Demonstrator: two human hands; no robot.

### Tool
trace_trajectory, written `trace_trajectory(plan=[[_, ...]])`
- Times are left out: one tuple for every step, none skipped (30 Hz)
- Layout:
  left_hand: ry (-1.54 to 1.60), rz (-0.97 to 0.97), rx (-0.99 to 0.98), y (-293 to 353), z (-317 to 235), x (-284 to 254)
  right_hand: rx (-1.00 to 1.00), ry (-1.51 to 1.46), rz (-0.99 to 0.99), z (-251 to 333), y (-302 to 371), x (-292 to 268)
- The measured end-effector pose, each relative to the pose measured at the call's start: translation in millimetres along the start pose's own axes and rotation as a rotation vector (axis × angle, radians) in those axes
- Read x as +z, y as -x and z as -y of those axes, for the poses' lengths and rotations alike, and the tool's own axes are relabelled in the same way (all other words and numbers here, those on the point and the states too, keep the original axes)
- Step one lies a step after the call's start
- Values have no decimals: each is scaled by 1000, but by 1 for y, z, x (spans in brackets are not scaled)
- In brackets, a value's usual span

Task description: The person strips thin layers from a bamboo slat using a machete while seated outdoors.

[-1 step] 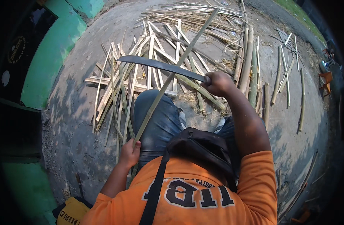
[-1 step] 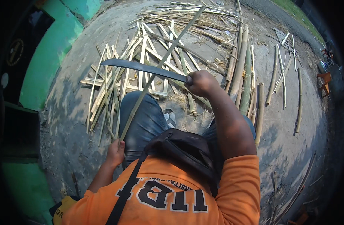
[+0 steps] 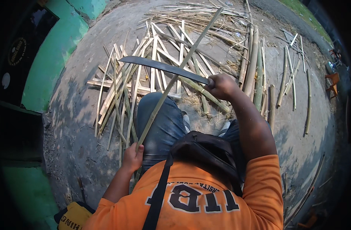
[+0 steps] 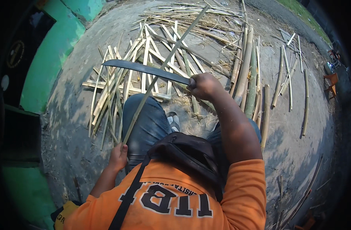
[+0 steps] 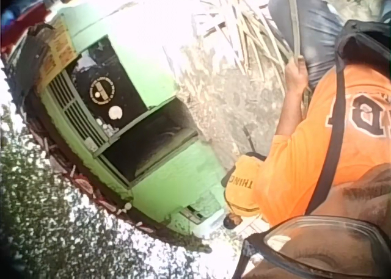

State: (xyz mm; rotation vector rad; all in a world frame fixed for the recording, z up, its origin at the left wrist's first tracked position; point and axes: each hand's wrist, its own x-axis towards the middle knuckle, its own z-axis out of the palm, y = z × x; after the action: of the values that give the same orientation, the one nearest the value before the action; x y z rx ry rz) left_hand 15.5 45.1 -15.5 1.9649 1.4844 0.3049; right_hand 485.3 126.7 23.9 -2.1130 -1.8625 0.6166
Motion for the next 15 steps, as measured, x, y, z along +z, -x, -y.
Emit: trace_trajectory(plan=[[-1,0,0,1,0,1,-77,-51,-48,2,2,7],[8,2,-3,1,1,2,-152,-101,-96,4,5,12],[18,4,-6,0,1,4,-149,-101,-96,5,6,15],[19,6,-14,2,4,4,-185,-40,-71,17,11,12],[13,1,-11,2,6,3,-225,21,-46,28,14,9],[7,-5,-10,3,8,3,-238,39,-52,36,16,6],[12,-1,-9,1,7,2,-234,42,-50,33,15,5],[18,9,-8,1,5,1,-178,62,-8,27,12,1],[25,18,-6,1,4,0,-123,81,33,20,9,-3],[25,21,1,0,2,0,-184,20,-135,0,3,8],[16,12,5,1,2,1,-185,22,-138,-5,1,5],[8,3,9,1,1,1,-160,-2,-187,-9,0,2],[6,-1,9,3,2,1,-141,-30,-235,-6,-1,0],[-1,-7,10,5,4,2,-112,-43,-210,-2,1,-1],[-7,-12,12,5,6,2,-113,-43,-212,2,5,-2]])
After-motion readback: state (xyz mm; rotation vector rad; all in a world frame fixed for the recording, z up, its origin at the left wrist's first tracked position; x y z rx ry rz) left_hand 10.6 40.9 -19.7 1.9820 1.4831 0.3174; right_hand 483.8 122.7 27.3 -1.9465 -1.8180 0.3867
